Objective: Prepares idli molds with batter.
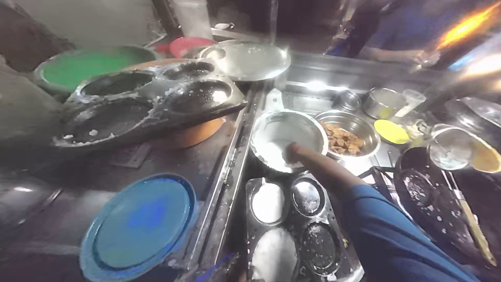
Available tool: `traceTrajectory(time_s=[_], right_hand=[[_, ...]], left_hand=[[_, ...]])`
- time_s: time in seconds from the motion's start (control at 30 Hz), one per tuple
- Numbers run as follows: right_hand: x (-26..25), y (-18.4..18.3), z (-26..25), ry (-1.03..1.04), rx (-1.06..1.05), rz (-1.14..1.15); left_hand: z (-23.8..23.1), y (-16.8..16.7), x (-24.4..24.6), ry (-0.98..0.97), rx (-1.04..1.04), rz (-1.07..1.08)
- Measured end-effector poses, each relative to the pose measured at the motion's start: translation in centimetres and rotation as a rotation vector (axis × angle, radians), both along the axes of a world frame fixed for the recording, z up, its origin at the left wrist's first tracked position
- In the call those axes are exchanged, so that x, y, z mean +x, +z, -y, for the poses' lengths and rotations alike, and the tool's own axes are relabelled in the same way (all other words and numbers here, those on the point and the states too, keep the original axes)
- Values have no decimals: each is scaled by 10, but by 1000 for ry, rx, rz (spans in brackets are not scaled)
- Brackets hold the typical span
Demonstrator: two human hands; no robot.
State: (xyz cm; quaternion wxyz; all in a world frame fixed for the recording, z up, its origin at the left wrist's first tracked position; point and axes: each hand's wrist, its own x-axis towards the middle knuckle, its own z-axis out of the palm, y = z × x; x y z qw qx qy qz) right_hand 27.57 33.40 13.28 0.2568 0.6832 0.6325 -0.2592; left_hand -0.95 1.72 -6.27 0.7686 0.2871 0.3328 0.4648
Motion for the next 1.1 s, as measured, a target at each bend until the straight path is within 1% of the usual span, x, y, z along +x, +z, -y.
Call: traceTrajectory(time_s=[0.03,0.07,0.1,0.13,0.17,0.2,0.27,0.33,0.37,0.43,0.5,0.57,0.63,0.7,0.73,0.8,0.87,0.9,0.93,1.0,1.07,1.1], right_hand=[[1,9,0,-13,-43,-27],[8,8,-5,-20,-78,-80],[24,-1,-15,23,-87,-152],[41,-1,-21,28,-71,-232],[58,5,-20,29,-21,-288],[69,14,-14,-3,22,-316],[90,33,10,-83,94,-366],[110,46,42,-161,157,-510],[119,48,61,-190,200,-587],[126,54,104,-290,240,-716],[127,57,151,-382,271,-779],[126,54,202,-388,334,-720],[120,49,247,-365,429,-578],[114,29,284,-341,571,-384],[109,19,301,-334,660,-274],[101,-6,327,-245,944,-132],[106,-33,340,-86,1216,-114],[110,-40,343,-47,1272,-140],[113,-40,345,-55,1256,-171],[112,-23,344,-199,1092,-237],[112,4,326,-387,879,-377],[114,15,308,-426,799,-483]], left_hand=[[4,21,7,50,-91,-86],[9,33,10,72,-132,-126],[12,35,10,72,-134,-125],[13,27,8,53,-116,-66],[16,17,5,27,-100,3],[21,14,6,31,-124,10],[28,17,10,65,-198,-22],[33,21,17,124,-233,-102],[35,22,19,141,-221,-105],[40,23,20,158,-178,-11],[45,30,21,197,-199,-15],[53,29,19,186,-203,16],[57,27,21,179,-188,41],[56,39,27,208,-208,-6],[57,43,30,214,-212,-17],[58,48,33,236,-217,-33],[63,47,32,240,-199,-21],[64,46,31,232,-187,-9],[65,47,31,224,-176,6],[63,49,31,218,-158,40],[57,45,31,226,-135,69],[54,43,30,242,-132,66]])
